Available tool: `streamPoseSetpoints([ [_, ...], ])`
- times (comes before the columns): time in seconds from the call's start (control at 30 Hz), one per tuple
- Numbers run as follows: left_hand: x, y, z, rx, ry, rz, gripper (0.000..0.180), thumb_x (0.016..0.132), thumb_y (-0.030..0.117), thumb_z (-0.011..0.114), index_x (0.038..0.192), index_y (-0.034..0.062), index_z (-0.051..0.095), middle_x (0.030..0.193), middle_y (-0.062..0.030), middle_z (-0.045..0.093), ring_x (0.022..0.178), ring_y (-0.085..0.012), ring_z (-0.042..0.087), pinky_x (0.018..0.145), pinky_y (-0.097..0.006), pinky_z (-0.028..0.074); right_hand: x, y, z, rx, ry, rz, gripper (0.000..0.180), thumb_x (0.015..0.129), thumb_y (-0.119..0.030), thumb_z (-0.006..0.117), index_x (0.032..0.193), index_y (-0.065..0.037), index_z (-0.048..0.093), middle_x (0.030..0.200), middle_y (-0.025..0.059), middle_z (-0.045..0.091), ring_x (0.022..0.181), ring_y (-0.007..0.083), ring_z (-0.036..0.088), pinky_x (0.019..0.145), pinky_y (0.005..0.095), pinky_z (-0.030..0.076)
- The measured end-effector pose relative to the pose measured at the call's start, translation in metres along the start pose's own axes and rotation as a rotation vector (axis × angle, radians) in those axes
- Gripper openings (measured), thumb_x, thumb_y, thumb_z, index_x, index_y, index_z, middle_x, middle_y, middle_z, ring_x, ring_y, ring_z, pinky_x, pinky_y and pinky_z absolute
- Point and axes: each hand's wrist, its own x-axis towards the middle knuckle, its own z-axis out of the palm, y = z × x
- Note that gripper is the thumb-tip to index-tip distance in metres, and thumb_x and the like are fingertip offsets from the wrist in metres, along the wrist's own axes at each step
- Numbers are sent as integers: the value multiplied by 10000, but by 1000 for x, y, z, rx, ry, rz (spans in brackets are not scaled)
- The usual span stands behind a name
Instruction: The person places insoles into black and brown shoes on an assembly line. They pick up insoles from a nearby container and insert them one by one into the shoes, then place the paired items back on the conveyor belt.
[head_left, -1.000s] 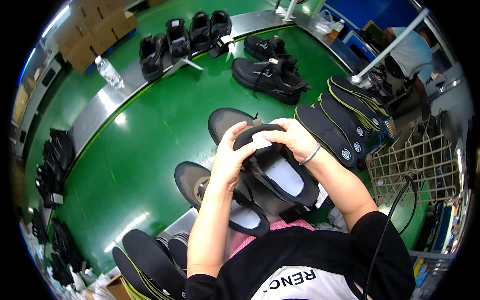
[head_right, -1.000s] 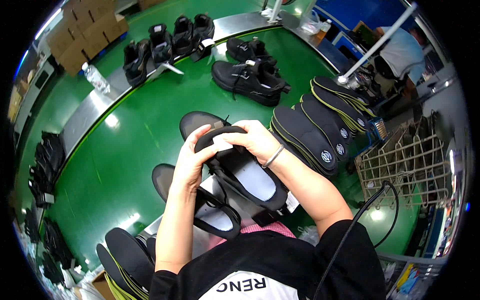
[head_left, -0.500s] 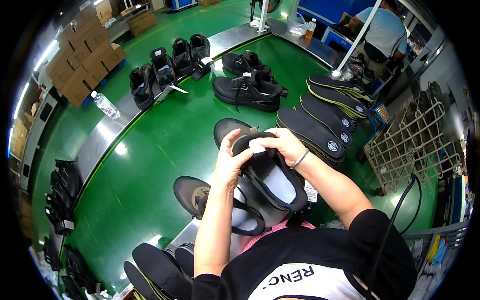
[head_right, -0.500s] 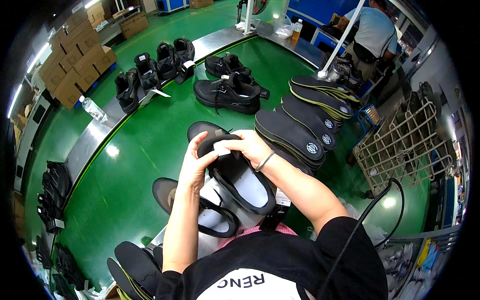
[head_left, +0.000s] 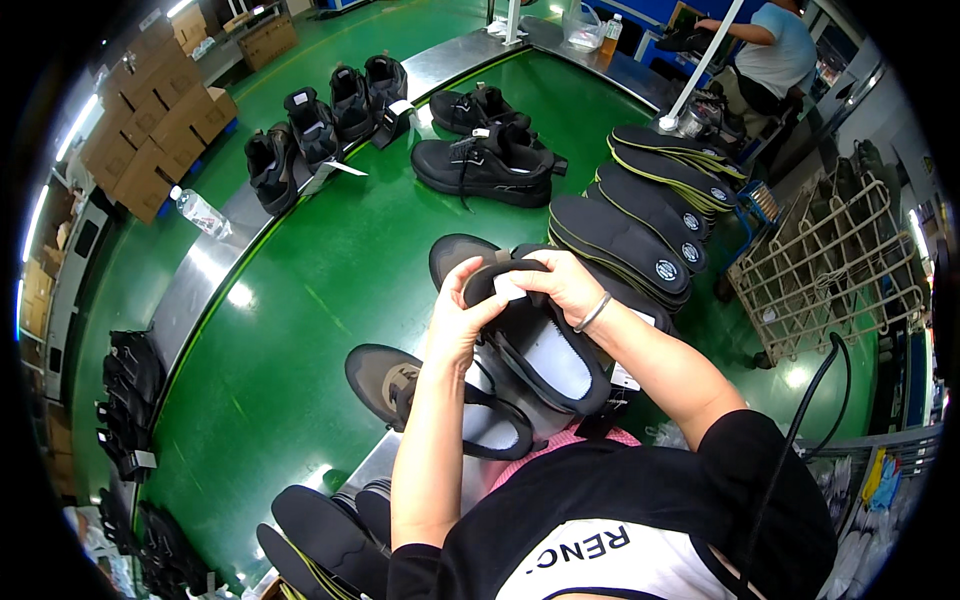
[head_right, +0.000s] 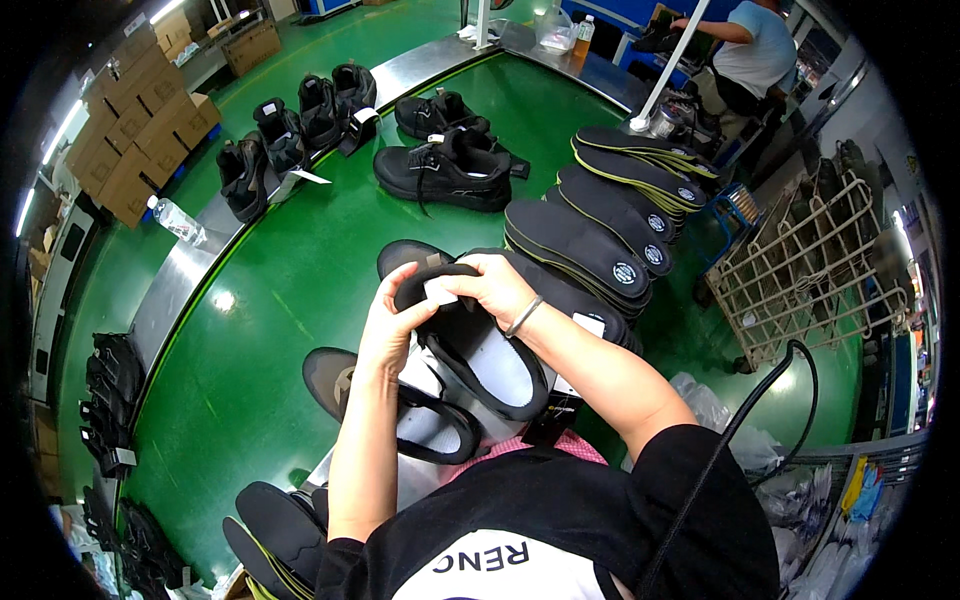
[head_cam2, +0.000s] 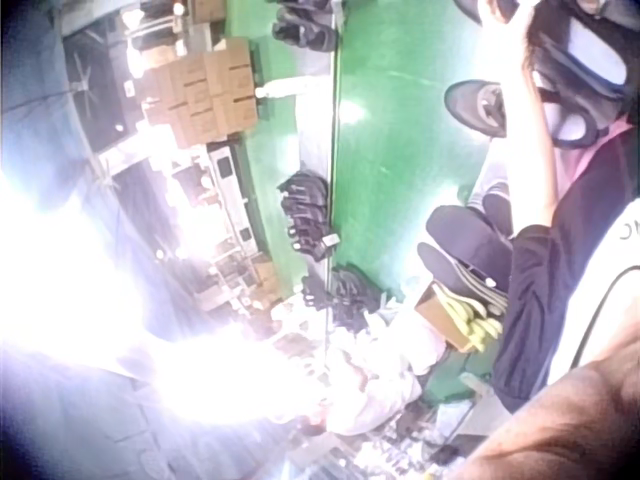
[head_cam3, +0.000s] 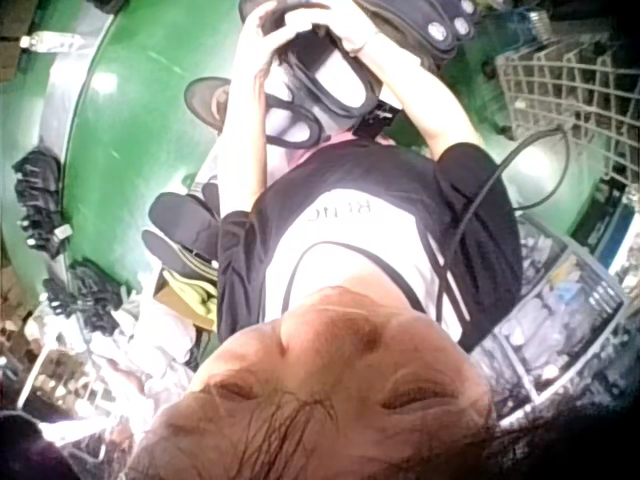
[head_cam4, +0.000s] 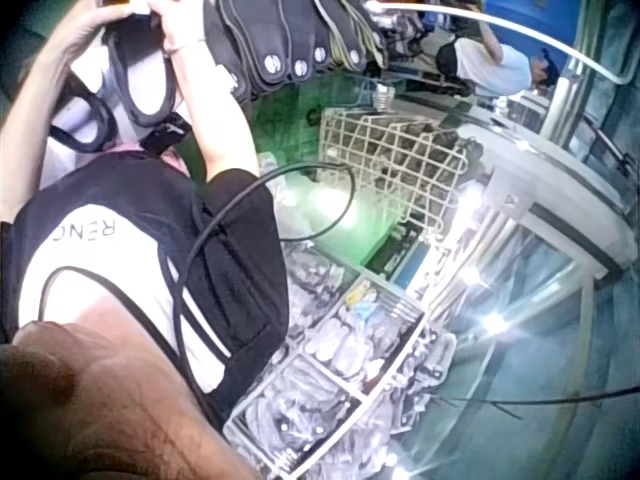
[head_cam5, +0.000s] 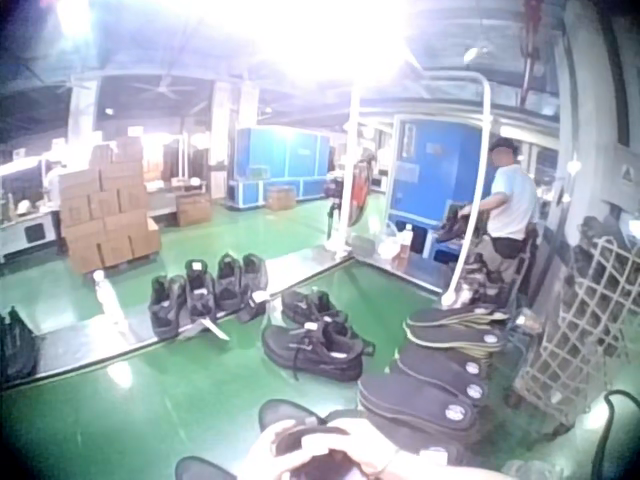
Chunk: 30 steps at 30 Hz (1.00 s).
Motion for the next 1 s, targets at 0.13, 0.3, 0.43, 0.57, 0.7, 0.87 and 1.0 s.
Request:
streamPoseSetpoints([
  [0.13,2,-5,-2,-21,14,14,637,634,-25,676,1189,25,366,1030,-96,544,925,-165,543,824,-271,437,2,7,-2,-5,-2,-22,208,713,-180,666,823,-11,618,698,-3,577,586,47,486,498,182,363],
  [0.3,3,-3,-4,-14,46,2,634,615,-13,690,1177,26,400,1034,-89,543,941,-170,530,850,-277,412,4,10,1,80,-15,-20,206,722,-152,664,846,3,609,746,8,587,649,60,510,579,190,398],
  [0.43,2,-3,-9,-26,48,9,640,612,-11,694,1177,26,395,1024,-87,548,922,-166,538,836,-270,420,5,8,6,101,-33,7,211,721,-139,666,857,10,605,767,17,591,677,70,520,625,198,410],
  [0.57,2,-3,-9,-18,30,7,633,634,-26,662,1191,21,363,1040,-107,537,942,-180,535,834,-282,431,4,11,7,142,-22,27,215,719,-143,664,860,9,607,768,17,593,680,73,524,633,201,414],
  [0.7,5,-9,-5,121,71,66,629,593,10,660,1172,6,413,1104,-129,486,1033,-221,469,888,-312,380,8,17,-1,-60,29,49,200,722,-141,634,866,-4,616,773,12,601,680,74,538,612,212,428],
  [0.87,-4,-5,-13,115,115,112,573,642,-60,608,1164,4,381,1052,-121,510,955,-217,517,859,-318,411,9,18,13,77,-49,-8,206,724,-146,645,877,-12,608,746,6,594,639,57,521,564,186,407],
  [1.0,-15,-14,-14,198,189,103,525,655,-62,603,1131,23,399,1055,-106,503,962,-193,505,866,-298,400,9,33,9,-22,-135,-22,235,714,-170,663,878,-11,609,774,20,602,696,73,539,632,198,427],
])
